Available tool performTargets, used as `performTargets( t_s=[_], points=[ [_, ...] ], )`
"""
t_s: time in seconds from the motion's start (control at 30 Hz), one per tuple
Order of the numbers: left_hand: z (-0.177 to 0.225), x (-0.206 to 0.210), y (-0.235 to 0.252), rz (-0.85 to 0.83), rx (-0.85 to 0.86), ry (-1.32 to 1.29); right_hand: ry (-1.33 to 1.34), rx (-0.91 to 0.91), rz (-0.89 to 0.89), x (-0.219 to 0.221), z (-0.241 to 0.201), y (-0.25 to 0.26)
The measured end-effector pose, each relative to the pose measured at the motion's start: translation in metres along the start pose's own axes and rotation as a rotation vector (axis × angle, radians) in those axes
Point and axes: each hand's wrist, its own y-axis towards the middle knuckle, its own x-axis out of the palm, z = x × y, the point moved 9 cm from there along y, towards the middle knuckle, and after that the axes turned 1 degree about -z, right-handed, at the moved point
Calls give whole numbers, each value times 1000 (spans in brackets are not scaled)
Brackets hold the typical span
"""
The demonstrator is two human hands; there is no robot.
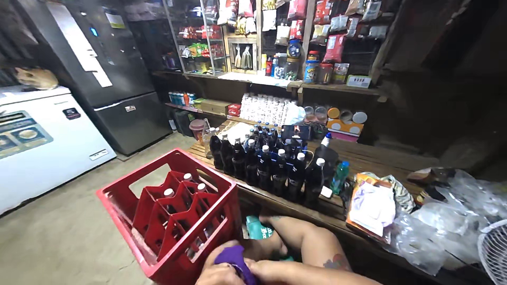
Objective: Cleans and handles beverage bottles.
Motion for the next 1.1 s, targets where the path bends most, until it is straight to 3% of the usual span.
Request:
performTargets(
  t_s=[0.1,0.2,0.3,0.37,0.43,0.53,0.6,0.67,0.8,0.87,0.93,1.03,1.1],
  points=[
    [-7,-11,-4,125,-145,28,76,72,53,-1,-9,-8],
    [-12,-23,-12,338,-278,-17,-24,-25,67,9,-64,-28],
    [-7,-26,-11,557,-218,-43,-261,-86,82,19,-111,-40],
    [-7,-18,-13,613,-123,-14,-300,-180,53,18,-106,-32],
    [-8,-11,-15,589,-42,17,-177,-250,19,9,-83,-21],
    [-11,-8,-17,558,-17,100,0,49,38,2,-41,-15],
    [-11,-11,-17,561,-29,157,7,143,62,2,-40,-18],
    [-10,-14,-18,588,-39,182,-70,60,28,1,-53,-21],
    [-10,-16,-17,571,-34,196,-340,-291,-62,16,-121,-33],
    [-10,-15,-18,573,-31,183,-322,-323,-108,15,-119,-26],
    [-12,-14,-19,561,-43,138,-159,-258,-115,5,-90,-11],
    [-13,-12,-22,542,-46,125,62,24,-25,-6,-37,-4],
    [-14,-13,-23,536,-41,155,67,154,11,0,-44,-20]
  ],
)
